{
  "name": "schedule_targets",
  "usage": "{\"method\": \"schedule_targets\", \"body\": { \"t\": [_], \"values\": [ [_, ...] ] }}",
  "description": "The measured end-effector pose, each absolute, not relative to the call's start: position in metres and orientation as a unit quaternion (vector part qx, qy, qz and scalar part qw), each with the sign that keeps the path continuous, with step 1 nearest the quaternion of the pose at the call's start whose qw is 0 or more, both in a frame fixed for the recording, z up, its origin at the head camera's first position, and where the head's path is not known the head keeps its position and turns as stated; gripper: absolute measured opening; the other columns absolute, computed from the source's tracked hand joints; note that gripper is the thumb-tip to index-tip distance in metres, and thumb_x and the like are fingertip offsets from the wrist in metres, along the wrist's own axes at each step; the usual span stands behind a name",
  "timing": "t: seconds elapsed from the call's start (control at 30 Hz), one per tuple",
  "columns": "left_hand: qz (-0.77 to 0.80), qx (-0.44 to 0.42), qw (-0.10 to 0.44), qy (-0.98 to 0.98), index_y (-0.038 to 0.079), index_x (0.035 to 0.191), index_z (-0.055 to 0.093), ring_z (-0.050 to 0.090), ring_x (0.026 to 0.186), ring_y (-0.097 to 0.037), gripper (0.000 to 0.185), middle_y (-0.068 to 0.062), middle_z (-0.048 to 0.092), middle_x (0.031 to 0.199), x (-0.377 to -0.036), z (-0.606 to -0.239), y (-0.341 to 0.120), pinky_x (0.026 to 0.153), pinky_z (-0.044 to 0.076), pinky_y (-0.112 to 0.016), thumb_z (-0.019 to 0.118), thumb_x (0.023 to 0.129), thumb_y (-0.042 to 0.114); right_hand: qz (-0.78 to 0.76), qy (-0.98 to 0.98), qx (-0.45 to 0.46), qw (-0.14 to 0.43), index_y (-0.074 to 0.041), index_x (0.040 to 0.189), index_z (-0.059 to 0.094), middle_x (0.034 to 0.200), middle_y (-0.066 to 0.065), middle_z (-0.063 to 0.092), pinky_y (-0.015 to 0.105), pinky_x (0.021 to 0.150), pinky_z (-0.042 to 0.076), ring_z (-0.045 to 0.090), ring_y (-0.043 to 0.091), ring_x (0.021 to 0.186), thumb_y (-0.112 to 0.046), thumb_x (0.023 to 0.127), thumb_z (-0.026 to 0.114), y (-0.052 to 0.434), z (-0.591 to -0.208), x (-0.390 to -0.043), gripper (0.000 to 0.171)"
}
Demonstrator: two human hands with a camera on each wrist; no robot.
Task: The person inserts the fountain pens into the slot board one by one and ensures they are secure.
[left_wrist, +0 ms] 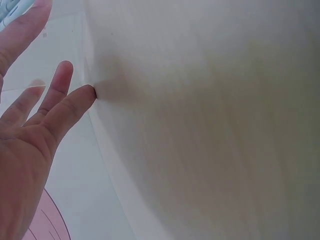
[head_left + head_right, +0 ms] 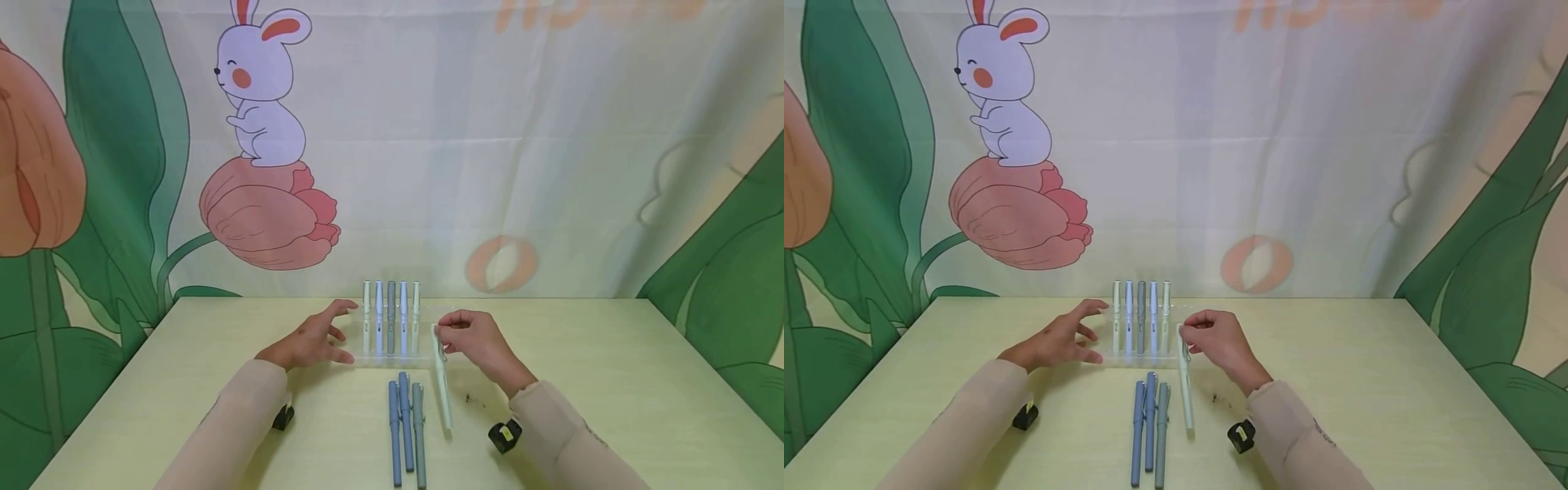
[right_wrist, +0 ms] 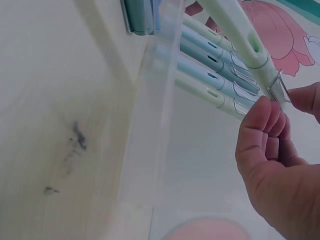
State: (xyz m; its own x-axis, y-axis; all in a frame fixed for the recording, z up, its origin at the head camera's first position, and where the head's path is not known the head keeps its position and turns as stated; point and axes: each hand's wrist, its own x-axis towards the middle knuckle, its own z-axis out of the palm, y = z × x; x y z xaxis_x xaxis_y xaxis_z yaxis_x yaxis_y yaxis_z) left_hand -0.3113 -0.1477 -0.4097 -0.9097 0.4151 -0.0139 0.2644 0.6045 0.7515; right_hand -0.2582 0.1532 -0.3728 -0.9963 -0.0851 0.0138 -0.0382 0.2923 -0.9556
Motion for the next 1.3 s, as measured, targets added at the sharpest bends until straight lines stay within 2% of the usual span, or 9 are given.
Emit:
{"method": "schedule_targets", "body": {
  "t": [0.27, 0.67, 0.9, 1.07, 1.3],
  "values": [
    [0.404, 0.185, 0.097, 0.891, 0.029, 0.148, 0.034, 0.061, 0.112, -0.027, 0.095, -0.012, 0.035, 0.157, -0.311, -0.409, -0.148, 0.087, 0.055, -0.04, 0.089, 0.073, 0.007, -0.591, 0.806, -0.042, 0.008, 0.004, 0.102, 0.066, 0.092, 0.01, 0.07, 0.04, 0.079, 0.058, 0.064, 0.017, 0.074, -0.012, 0.091, 0.069, 0.153, -0.365, -0.268, 0.02],
    [0.406, 0.188, 0.097, 0.889, 0.028, 0.148, 0.034, 0.06, 0.111, -0.026, 0.096, -0.01, 0.036, 0.157, -0.31, -0.408, -0.149, 0.087, 0.055, -0.04, 0.089, 0.073, 0.008, -0.575, 0.816, -0.047, -0.038, 0.002, 0.104, 0.067, 0.092, 0.009, 0.069, 0.03, 0.074, 0.057, 0.067, 0.021, 0.073, -0.015, 0.092, 0.069, 0.147, -0.344, -0.284, 0.022],
    [0.407, 0.189, 0.097, 0.888, 0.029, 0.148, 0.034, 0.06, 0.111, -0.026, 0.095, -0.011, 0.036, 0.157, -0.31, -0.409, -0.15, 0.088, 0.055, -0.04, 0.088, 0.073, 0.008, -0.574, 0.815, -0.051, -0.066, 0.002, 0.103, 0.067, 0.091, 0.009, 0.068, 0.033, 0.077, 0.057, 0.067, 0.022, 0.073, -0.015, 0.091, 0.068, 0.144, -0.337, -0.291, 0.021],
    [0.407, 0.188, 0.099, 0.888, 0.028, 0.149, 0.033, 0.06, 0.111, -0.026, 0.095, -0.011, 0.036, 0.157, -0.311, -0.409, -0.149, 0.088, 0.055, -0.04, 0.088, 0.074, 0.008, -0.565, 0.82, -0.041, -0.088, 0.0, 0.103, 0.067, 0.091, 0.008, 0.067, 0.028, 0.073, 0.054, 0.068, 0.023, 0.074, -0.016, 0.09, 0.068, 0.143, -0.336, -0.298, 0.021],
    [0.407, 0.194, 0.095, 0.888, 0.031, 0.147, 0.034, 0.06, 0.111, -0.026, 0.094, -0.012, 0.036, 0.157, -0.311, -0.41, -0.149, 0.087, 0.055, -0.039, 0.088, 0.073, 0.008, -0.566, 0.819, -0.026, -0.092, -0.001, 0.105, 0.067, 0.094, 0.008, 0.067, 0.029, 0.076, 0.052, 0.069, 0.021, 0.075, -0.018, 0.09, 0.068, 0.141, -0.334, -0.305, 0.022]
  ]
}}
